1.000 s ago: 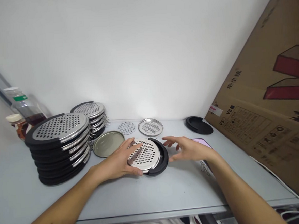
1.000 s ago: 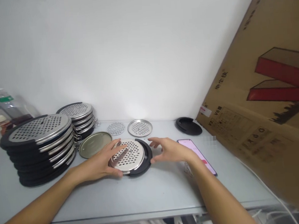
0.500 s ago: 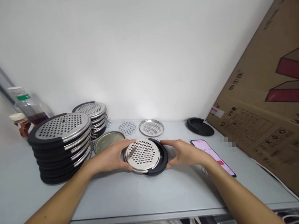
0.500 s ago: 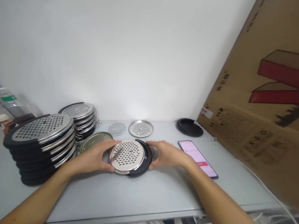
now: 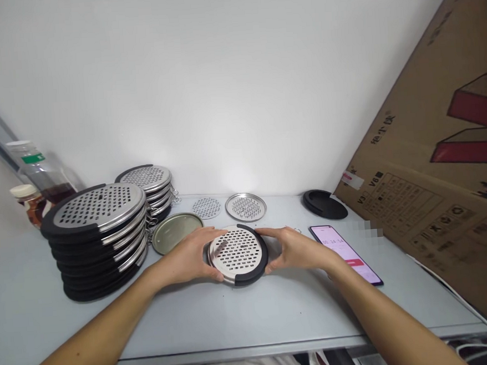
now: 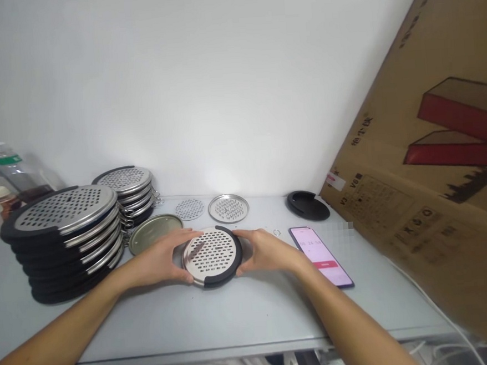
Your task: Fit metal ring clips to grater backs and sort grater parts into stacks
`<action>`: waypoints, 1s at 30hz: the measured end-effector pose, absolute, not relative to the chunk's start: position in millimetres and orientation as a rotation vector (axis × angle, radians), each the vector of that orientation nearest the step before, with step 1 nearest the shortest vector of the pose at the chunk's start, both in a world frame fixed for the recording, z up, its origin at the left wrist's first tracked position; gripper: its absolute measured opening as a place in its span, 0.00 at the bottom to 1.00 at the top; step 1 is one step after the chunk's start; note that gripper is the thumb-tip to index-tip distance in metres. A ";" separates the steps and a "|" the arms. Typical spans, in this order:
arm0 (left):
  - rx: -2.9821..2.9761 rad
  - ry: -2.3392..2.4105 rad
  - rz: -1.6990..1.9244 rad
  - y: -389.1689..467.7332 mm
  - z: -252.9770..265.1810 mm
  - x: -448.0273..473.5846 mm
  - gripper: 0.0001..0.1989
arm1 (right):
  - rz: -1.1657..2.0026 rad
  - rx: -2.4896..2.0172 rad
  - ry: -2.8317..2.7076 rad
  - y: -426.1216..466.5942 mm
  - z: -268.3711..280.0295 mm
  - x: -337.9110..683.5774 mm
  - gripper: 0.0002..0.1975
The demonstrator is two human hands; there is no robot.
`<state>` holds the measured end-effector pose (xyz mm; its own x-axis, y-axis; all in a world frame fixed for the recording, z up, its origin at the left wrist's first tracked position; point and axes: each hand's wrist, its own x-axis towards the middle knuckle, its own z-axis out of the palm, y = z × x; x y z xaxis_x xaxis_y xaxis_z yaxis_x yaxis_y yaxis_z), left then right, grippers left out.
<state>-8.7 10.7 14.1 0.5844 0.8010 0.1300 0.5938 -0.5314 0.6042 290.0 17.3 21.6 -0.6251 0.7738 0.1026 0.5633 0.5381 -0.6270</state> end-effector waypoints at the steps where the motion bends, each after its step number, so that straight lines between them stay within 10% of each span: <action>1: 2.320 1.109 0.524 10.7 13.8 -10.0 0.46 | 0.776 -1.093 -2.419 17.0 19.4 290.1 0.45; 15: 2.317 1.039 0.501 11.2 17.4 -16.4 0.46 | 0.538 -1.119 -2.519 1.9 3.9 271.3 0.53; 23: 2.145 1.223 0.752 15.2 34.1 -16.3 0.17 | 0.880 -1.038 -2.369 -1.0 32.6 272.6 0.24; 30: 1.835 1.139 0.986 17.4 28.0 -5.6 0.18 | 1.253 -1.043 -2.180 2.1 32.2 279.8 0.22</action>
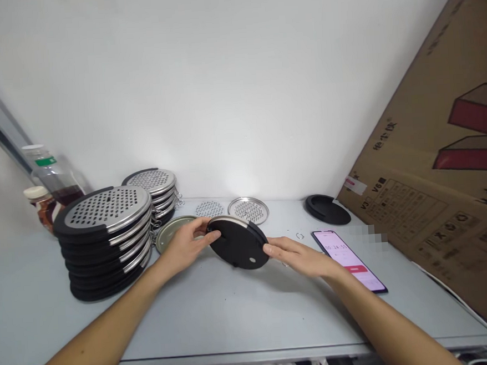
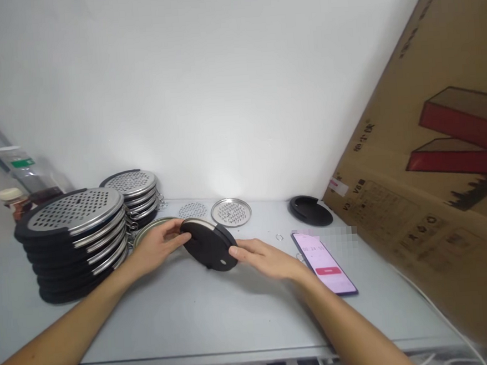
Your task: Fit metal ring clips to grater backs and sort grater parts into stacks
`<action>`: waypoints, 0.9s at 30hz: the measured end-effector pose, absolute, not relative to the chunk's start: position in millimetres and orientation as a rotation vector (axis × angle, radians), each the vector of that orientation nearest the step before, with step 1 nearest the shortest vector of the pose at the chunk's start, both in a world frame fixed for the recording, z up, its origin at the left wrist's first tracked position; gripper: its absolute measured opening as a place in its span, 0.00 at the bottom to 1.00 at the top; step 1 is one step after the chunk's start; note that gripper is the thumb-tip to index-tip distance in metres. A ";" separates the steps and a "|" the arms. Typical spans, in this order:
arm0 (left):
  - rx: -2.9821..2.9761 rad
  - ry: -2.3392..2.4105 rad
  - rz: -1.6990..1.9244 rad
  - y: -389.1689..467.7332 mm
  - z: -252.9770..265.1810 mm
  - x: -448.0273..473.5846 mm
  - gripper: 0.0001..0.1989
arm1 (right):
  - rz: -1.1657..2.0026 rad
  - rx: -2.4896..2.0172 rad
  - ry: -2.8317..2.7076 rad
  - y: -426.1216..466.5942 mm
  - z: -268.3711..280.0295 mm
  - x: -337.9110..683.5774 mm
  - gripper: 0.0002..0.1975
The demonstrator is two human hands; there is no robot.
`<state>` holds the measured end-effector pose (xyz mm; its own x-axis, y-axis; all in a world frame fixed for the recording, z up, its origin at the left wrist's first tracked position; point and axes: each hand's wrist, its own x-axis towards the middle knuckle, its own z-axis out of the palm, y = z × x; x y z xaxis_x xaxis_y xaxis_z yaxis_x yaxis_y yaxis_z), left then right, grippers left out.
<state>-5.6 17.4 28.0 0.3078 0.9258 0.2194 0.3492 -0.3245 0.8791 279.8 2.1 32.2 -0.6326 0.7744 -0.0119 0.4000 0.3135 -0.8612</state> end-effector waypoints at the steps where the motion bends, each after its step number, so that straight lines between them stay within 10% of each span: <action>1: 1.820 1.147 1.016 17.8 25.8 -5.0 0.19 | 1.362 -0.982 -2.176 3.1 31.1 280.3 0.21; 11: 1.934 1.250 0.874 9.7 11.3 11.5 0.19 | 1.789 -1.106 -2.113 6.8 10.8 269.5 0.26; 27: 2.068 1.260 0.717 12.0 -5.4 14.8 0.20 | 0.497 -1.846 -2.035 51.7 25.0 356.8 0.09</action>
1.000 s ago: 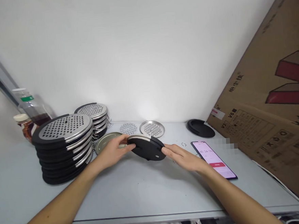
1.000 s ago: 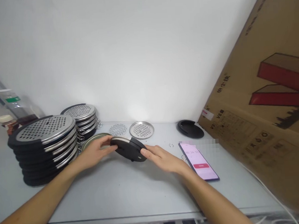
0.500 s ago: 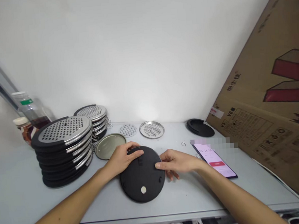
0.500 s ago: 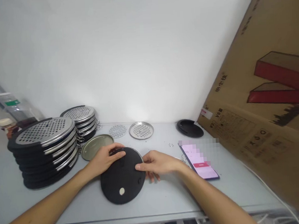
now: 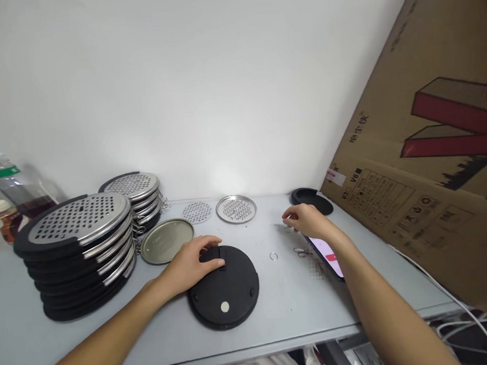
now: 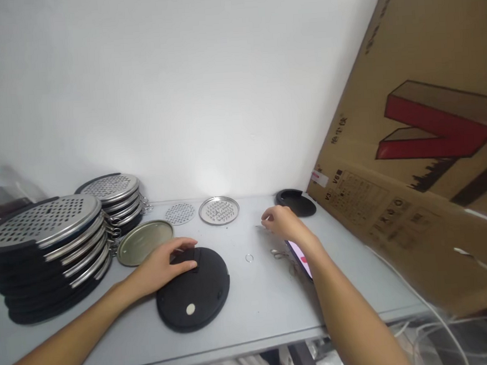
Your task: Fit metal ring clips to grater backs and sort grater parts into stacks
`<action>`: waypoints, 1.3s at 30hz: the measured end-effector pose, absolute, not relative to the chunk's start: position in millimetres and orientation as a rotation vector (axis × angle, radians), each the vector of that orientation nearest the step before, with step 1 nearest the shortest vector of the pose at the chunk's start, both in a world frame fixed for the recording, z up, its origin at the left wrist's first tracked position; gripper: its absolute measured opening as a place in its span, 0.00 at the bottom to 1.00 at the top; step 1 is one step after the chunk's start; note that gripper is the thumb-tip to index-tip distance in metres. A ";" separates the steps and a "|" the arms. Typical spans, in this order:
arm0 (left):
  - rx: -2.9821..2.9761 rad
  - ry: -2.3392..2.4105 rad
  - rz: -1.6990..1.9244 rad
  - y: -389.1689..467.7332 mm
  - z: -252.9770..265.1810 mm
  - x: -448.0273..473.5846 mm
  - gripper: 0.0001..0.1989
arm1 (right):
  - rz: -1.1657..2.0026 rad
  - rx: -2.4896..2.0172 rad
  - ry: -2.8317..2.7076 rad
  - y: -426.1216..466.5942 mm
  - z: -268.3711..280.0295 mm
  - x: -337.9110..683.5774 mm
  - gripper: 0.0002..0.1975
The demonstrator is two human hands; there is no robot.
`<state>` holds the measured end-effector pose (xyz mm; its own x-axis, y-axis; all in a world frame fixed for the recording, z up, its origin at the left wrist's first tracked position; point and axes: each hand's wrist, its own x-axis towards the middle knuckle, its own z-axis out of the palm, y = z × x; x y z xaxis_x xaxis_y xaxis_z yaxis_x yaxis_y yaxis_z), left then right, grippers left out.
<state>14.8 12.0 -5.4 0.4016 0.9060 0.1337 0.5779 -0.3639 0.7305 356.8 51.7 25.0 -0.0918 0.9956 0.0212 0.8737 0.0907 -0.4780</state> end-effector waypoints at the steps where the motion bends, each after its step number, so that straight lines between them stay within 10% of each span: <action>1: 2.105 1.251 0.709 11.5 -4.8 14.0 0.18 | 0.482 -1.874 -2.031 53.1 24.2 360.3 0.09; 23: 2.378 1.193 0.588 6.4 2.3 9.7 0.16 | 0.535 -2.065 -2.290 42.3 14.7 348.2 0.18; 39: 2.447 1.076 0.405 26.6 23.4 91.7 0.12 | 1.051 -1.254 -1.577 42.9 19.5 310.1 0.08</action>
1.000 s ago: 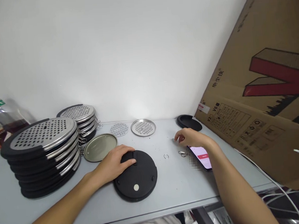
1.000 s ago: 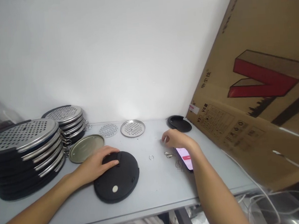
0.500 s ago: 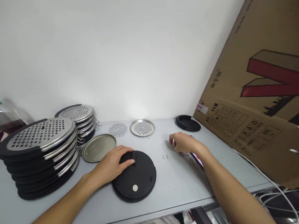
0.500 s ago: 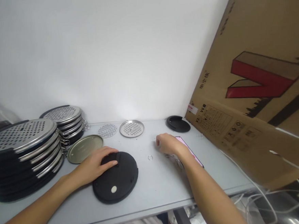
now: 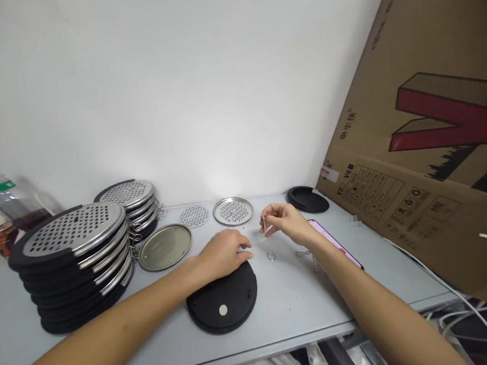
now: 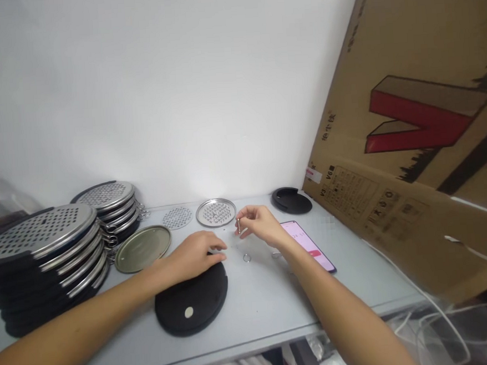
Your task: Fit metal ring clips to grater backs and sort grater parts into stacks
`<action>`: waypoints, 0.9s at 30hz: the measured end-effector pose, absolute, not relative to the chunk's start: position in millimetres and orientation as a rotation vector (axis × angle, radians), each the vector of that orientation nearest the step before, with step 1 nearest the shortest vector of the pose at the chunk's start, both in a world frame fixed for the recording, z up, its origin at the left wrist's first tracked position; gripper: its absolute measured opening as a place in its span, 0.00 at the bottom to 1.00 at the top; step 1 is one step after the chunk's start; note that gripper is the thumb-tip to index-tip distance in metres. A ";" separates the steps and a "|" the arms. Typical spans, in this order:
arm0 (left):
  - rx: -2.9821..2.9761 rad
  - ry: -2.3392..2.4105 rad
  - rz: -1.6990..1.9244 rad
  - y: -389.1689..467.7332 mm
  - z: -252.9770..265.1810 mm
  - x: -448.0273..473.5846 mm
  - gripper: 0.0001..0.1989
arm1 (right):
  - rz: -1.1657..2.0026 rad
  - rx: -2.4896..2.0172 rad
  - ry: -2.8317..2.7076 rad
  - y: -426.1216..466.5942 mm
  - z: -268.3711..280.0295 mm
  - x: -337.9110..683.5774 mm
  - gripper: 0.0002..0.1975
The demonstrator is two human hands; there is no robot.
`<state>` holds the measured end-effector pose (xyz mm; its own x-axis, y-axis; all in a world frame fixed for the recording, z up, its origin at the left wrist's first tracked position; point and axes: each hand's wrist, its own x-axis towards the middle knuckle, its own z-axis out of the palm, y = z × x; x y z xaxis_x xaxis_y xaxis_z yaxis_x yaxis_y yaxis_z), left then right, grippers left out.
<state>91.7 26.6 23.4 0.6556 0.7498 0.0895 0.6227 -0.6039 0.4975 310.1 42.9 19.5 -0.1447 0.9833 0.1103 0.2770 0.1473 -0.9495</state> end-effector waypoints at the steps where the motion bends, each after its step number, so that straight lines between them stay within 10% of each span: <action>1: 2.431 1.052 0.361 29.8 22.4 105.0 0.11 | 1.081 -1.219 -1.527 42.8 18.8 307.8 0.09; 27: 2.220 1.166 0.217 43.4 7.9 167.9 0.05 | 0.642 -1.227 -1.327 42.1 2.9 290.8 0.15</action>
